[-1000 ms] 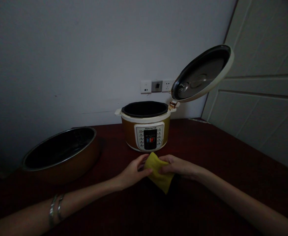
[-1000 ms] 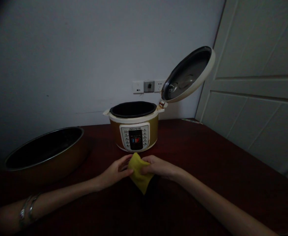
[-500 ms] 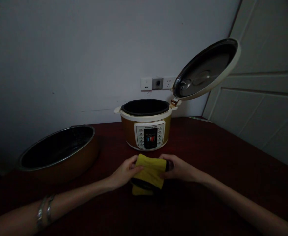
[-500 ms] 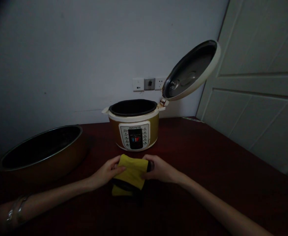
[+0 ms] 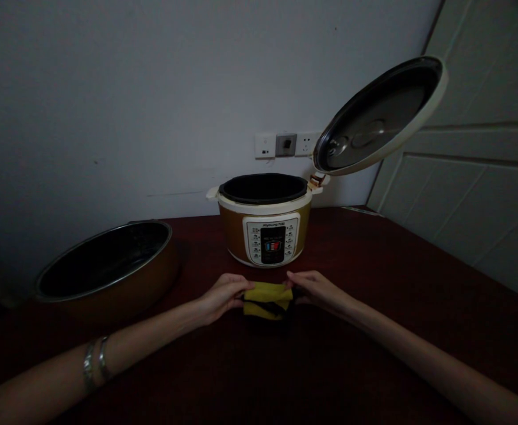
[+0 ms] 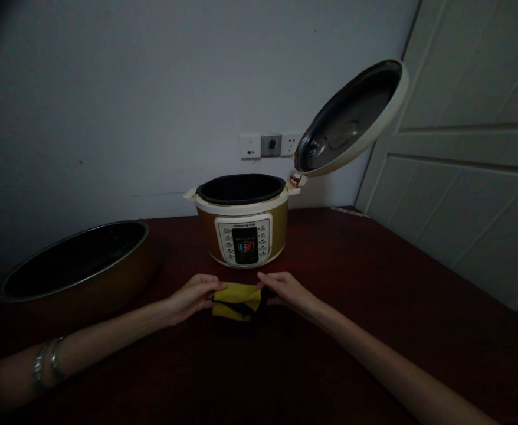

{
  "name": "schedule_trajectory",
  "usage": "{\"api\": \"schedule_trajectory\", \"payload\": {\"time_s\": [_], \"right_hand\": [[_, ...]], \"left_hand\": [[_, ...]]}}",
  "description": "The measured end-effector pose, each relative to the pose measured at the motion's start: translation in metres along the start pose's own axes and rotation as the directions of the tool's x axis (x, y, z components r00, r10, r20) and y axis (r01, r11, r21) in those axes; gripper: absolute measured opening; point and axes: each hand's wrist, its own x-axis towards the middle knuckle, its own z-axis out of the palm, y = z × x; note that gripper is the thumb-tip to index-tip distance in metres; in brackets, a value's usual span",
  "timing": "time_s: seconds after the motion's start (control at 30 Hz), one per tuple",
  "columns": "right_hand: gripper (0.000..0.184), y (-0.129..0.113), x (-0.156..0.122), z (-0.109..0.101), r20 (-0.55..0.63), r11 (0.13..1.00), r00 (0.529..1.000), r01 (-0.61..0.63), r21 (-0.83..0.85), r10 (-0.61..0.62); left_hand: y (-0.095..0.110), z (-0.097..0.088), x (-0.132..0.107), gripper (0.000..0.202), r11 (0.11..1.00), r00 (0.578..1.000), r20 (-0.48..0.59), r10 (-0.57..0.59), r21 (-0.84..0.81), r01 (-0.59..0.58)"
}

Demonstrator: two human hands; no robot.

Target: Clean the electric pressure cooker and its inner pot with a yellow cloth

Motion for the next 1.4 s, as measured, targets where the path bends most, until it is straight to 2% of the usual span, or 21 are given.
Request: {"api": "schedule_trajectory", "payload": {"time_s": [0.1,0.17,0.23,0.33,0.47,0.6,0.67,0.73,0.8,0.87,1.0,1.13,1.3,1.4], "right_hand": [[0.044,0.005,0.017,0.006,-0.167,0.996,0.985,0.022,-0.091,-0.037],[0.051,0.007,0.025,0.008,-0.195,0.992,0.977,0.062,-0.107,-0.082],[0.064,0.007,0.027,0.007,-0.180,0.978,0.976,0.090,-0.189,-0.125],[0.063,0.003,0.024,0.003,-0.116,0.895,0.982,0.085,-0.437,-0.150],[0.039,-0.004,0.018,-0.003,-0.096,0.771,0.986,0.045,-0.635,-0.137],[0.032,-0.006,0.018,-0.008,-0.073,0.612,0.988,0.025,-0.791,-0.134],[0.032,-0.007,0.019,-0.007,-0.067,0.635,0.982,0.064,-0.770,-0.179],[0.034,-0.007,0.020,-0.004,-0.091,0.762,0.977,0.090,-0.642,-0.193],[0.042,-0.008,0.021,0.001,-0.117,0.897,0.986,0.058,-0.437,-0.121],[0.045,-0.010,0.022,0.007,-0.100,0.958,0.995,-0.018,-0.286,-0.011],[0.032,-0.012,0.027,0.017,-0.067,0.981,0.993,-0.104,-0.166,0.093],[0.023,-0.010,0.034,0.011,-0.149,0.990,0.985,-0.107,-0.093,0.092],[0.024,-0.007,0.026,-0.018,-0.278,0.994,0.957,-0.101,-0.046,0.085],[0.026,-0.006,0.021,-0.027,-0.304,0.996,0.950,-0.086,-0.035,0.072]], "left_hand": [[-0.001,0.004,0.008,0.025,0.998,0.994,-0.091,0.064,0.000,-0.064],[-0.001,0.004,0.014,0.031,0.994,0.979,-0.175,0.102,-0.019,-0.107],[-0.001,0.004,0.018,0.035,0.991,0.971,-0.206,0.125,-0.026,-0.133],[0.000,0.001,0.020,0.033,0.993,0.987,-0.124,0.102,-0.042,-0.108],[0.004,-0.006,0.017,0.025,1.000,0.999,0.032,0.011,-0.010,-0.011],[0.006,-0.012,0.015,0.022,0.981,1.000,0.025,-0.017,0.194,0.012],[0.006,-0.012,0.015,0.022,0.959,1.000,-0.003,-0.019,0.283,0.019],[0.006,-0.011,0.015,0.024,0.952,0.999,0.000,-0.043,0.304,0.041],[0.006,-0.010,0.014,0.026,0.958,0.998,0.009,-0.070,0.280,0.064],[0.007,-0.010,0.013,0.025,0.965,0.998,-0.020,-0.056,0.255,0.059],[0.014,-0.015,0.016,0.019,0.968,0.990,-0.141,0.006,0.248,0.029],[0.018,-0.011,0.028,0.016,0.971,0.980,-0.200,0.006,0.235,0.042],[0.008,0.013,0.041,0.018,0.973,0.992,-0.128,-0.013,0.229,0.042],[0.003,0.021,0.044,0.019,0.969,0.996,-0.083,-0.029,0.241,0.048]]}}
